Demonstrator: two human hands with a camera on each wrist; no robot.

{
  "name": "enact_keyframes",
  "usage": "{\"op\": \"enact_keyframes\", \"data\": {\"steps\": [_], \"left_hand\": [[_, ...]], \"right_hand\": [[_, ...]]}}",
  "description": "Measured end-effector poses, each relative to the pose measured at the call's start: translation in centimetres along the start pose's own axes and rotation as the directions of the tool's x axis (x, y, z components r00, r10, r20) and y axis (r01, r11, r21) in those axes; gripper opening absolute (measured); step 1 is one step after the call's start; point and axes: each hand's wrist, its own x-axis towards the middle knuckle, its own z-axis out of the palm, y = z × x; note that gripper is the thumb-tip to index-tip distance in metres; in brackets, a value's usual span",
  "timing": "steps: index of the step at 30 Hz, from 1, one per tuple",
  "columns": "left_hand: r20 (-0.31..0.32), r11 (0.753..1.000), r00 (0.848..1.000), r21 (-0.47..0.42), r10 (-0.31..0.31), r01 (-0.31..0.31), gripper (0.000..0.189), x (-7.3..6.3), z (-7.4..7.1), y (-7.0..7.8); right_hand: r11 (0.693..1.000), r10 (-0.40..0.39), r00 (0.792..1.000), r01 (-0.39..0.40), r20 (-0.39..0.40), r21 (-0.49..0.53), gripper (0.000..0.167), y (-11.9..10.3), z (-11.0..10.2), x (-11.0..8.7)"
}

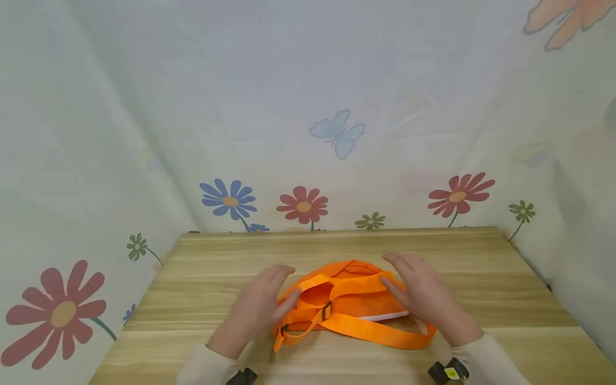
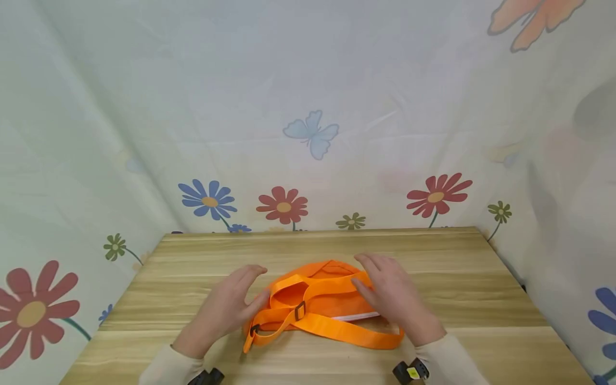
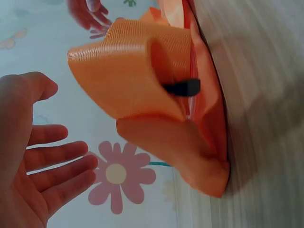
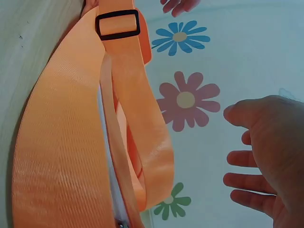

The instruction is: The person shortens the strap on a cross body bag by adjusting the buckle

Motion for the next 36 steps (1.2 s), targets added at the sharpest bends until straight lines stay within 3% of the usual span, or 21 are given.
{"op": "enact_keyframes", "data": {"steps": [7, 14, 23, 28, 32, 36], "left_hand": [[0.094, 0.995, 0.995, -0.099, 0.023, -0.013, 0.043, 0.1, 0.2, 1.1], [0.188, 0.992, 0.980, -0.121, 0.060, -0.038, 0.041, 0.2, 0.5, 2.0], [0.288, 0.987, 0.955, -0.158, 0.074, -0.029, 0.040, 0.5, 1.2, 3.0], [0.348, 0.987, 0.936, -0.162, 0.046, 0.012, 0.043, 0.6, 1.6, 3.4], [0.403, 0.986, 0.915, -0.158, 0.009, 0.061, 0.047, 0.7, 1.8, 3.6], [0.428, 0.987, 0.904, -0.142, -0.004, 0.072, 0.047, 0.8, 2.1, 3.6]], "right_hand": [[0.998, -0.036, 0.999, 0.036, 0.010, 0.060, 0.055, -0.6, 1.3, 0.5], [0.994, -0.067, 0.997, 0.064, 0.030, 0.094, 0.053, -1.2, 2.7, 0.9], [0.982, -0.118, 0.983, 0.095, 0.142, 0.163, 0.055, -2.2, 4.6, 1.1], [0.976, -0.179, 0.976, 0.160, 0.126, 0.149, 0.056, -2.5, 5.5, 1.2], [0.974, -0.164, 0.972, 0.134, 0.166, 0.180, 0.057, -2.8, 5.9, 1.4], [0.970, -0.148, 0.968, 0.102, 0.205, 0.219, 0.057, -3.2, 6.2, 1.6]]}}
